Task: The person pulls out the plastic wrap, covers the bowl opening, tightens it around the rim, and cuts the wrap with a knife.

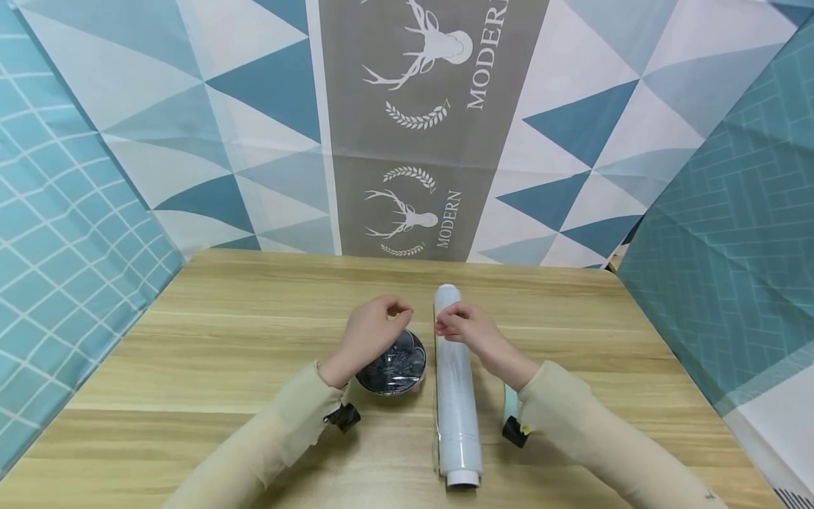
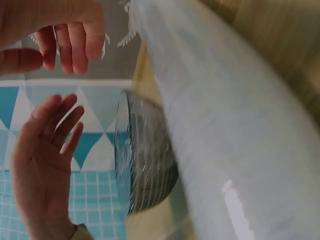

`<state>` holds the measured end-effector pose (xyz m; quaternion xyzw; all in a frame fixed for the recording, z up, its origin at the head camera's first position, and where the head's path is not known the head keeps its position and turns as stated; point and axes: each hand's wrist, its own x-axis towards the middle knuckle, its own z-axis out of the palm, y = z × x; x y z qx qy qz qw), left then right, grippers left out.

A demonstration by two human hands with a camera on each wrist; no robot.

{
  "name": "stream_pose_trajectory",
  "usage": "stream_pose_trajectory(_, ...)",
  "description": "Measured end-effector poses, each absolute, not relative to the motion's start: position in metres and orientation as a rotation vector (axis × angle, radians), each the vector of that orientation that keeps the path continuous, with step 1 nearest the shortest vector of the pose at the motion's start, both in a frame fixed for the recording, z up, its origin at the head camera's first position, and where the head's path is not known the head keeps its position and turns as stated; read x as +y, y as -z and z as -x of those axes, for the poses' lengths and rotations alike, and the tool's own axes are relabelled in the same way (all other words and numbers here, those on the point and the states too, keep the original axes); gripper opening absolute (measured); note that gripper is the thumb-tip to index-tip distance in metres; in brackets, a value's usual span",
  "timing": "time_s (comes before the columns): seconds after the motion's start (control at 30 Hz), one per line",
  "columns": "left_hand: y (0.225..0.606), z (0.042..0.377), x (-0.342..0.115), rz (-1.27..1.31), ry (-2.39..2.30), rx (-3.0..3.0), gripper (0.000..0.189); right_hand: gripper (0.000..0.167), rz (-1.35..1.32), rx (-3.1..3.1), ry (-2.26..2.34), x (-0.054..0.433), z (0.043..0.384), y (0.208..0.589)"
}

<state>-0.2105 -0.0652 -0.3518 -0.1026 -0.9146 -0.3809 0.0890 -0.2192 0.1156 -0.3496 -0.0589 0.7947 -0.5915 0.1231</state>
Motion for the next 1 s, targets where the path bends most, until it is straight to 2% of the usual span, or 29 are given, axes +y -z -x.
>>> stream_pose_trajectory(0.23, 0.355, 0.215, -0.056, 0.424, 1.040, -2.703, 0.012, 0.022, 0.400, 2.431, 1.495, 0.144, 0.220, 0.356)
stream_pose_trajectory(0.53, 0.360, 0.215, -0.052, 0.674, 0.903, -2.772, 0.033, 0.023, 0.302, 2.558, 1.270, 0.171, 0.214, 0.366)
stream_pose_trajectory(0.73, 0.360, 0.214, -0.044, 0.812, 0.769, -2.792, 0.039, 0.021, 0.318, 2.610, 1.176, 0.182, 0.212, 0.368)
stream_pose_trajectory(1.0, 0.362, 0.211, -0.033, 0.904, 0.670, -2.878, 0.046, 0.019, 0.282, 2.760, 0.690, 0.191, 0.206, 0.370)
